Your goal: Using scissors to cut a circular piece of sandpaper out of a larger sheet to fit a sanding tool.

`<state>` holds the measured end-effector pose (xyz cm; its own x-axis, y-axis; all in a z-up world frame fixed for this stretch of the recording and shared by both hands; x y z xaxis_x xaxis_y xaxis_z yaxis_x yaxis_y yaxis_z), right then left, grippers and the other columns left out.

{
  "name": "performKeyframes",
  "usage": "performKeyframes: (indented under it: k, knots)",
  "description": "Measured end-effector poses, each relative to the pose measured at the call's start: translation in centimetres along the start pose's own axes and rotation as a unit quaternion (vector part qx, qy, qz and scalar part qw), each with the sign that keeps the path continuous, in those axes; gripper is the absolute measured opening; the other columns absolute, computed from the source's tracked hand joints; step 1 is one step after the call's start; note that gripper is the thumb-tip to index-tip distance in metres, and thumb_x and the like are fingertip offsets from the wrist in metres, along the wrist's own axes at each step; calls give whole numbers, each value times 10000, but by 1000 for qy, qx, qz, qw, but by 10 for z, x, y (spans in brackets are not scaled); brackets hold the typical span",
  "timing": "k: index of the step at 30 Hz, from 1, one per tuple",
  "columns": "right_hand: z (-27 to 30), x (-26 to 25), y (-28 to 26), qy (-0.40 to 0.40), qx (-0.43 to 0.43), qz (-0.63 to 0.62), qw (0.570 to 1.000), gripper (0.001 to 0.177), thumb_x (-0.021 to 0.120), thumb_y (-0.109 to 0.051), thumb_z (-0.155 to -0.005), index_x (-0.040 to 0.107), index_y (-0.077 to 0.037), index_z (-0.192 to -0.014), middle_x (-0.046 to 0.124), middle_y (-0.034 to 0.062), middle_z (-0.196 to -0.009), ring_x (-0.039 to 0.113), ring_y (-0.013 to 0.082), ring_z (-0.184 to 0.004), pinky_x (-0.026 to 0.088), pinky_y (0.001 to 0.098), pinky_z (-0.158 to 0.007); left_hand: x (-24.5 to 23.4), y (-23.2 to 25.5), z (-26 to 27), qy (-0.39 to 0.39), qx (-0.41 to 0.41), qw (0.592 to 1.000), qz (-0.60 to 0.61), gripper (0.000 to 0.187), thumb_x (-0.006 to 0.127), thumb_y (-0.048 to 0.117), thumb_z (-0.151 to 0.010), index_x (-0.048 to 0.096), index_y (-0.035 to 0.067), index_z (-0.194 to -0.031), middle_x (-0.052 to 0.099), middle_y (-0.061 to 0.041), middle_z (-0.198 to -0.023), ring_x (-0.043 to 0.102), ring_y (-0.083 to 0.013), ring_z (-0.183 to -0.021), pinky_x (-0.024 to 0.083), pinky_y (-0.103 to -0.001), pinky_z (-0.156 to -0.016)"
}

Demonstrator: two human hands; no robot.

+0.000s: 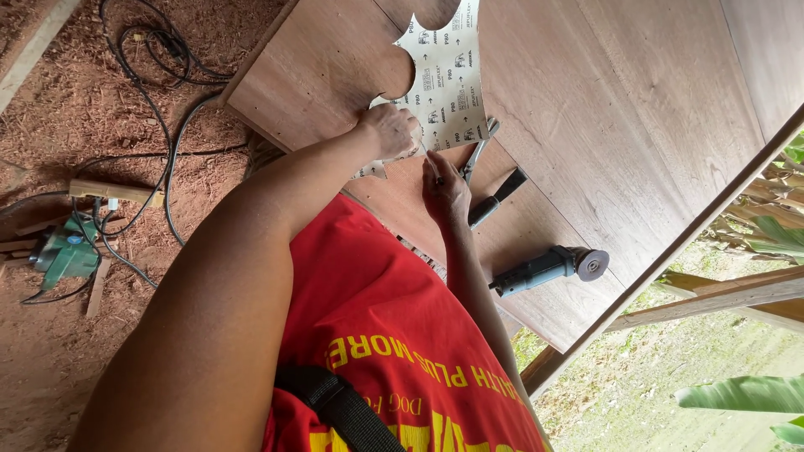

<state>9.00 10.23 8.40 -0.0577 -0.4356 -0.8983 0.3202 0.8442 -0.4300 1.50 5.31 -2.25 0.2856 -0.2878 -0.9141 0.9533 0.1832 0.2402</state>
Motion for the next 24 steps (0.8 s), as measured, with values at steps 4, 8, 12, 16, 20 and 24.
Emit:
performKeyframes:
  k: [4, 8, 12, 16, 20, 24]
  knots:
    - [3, 7, -15, -53, 8, 55, 997, 256, 642, -268, -1002, 704, -145, -1218, 768, 91, -1115, 758, 230, -810, 601, 359, -649, 11, 2, -8, -45, 4, 998, -39, 274, 502, 152, -1012, 758, 67, -960, 592, -71, -1113, 569, -202, -1004, 469, -345, -850]
    - [17, 15, -19, -76, -1, 55, 996, 248, 644, -269, -1003, 714, -142, -1205, 775, 80, -1097, 754, 202, -760, 600, 345, -608, 16, 1, -13, -39, -2, 998, -40, 258, 489, 141, -1019, 721, 41, -962, 598, -80, -1075, 563, -200, -948, 465, -352, -852]
    - [21, 22, 10, -59, 28, -55, 996, 228, 656, -234, -1035, 714, -125, -1227, 786, 73, -1013, 764, 154, -755, 622, 300, -627, 15, 5, -3, -59, -4, 995, -75, 272, 489, 127, -1014, 745, 55, -956, 588, -72, -1073, 533, -187, -946, 456, -336, -865]
    - [5, 12, 49, -14, 126, -169, 977, 249, 639, -197, -1037, 678, -94, -1261, 788, 76, -1016, 766, 133, -755, 622, 274, -638, 21, 19, 1, -55, -44, 994, -78, 298, 429, 162, -1050, 708, 60, -1062, 598, -61, -1048, 535, -187, -948, 447, -340, -861]
    - [-13, 21, 51, -16, 151, -224, 963, 296, 647, -186, -1024, 662, -74, -1297, 781, 76, -1059, 746, 128, -773, 610, 272, -668, 38, 26, -7, -17, -83, 992, -90, 344, 404, 215, -1041, 672, 36, -1163, 598, -102, -1081, 550, -223, -985, 448, -366, -848]
    - [-14, 29, 47, -49, 173, -227, 957, 305, 654, -186, -1027, 661, -76, -1311, 773, 78, -1054, 722, 127, -748, 597, 267, -661, 35, 19, 3, 2, -133, 990, -54, 362, 395, 186, -1045, 596, 75, -1325, 576, -209, -1265, 556, -274, -1062, 448, -365, -852]
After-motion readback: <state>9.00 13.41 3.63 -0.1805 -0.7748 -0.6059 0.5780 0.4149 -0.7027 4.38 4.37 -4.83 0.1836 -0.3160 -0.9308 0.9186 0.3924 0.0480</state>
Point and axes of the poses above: each hand's wrist, its own z-axis away from the middle knuckle, its own x-axis out of the palm, y = z × x, the point moved 10 cm from there along -z, towards the middle knuckle
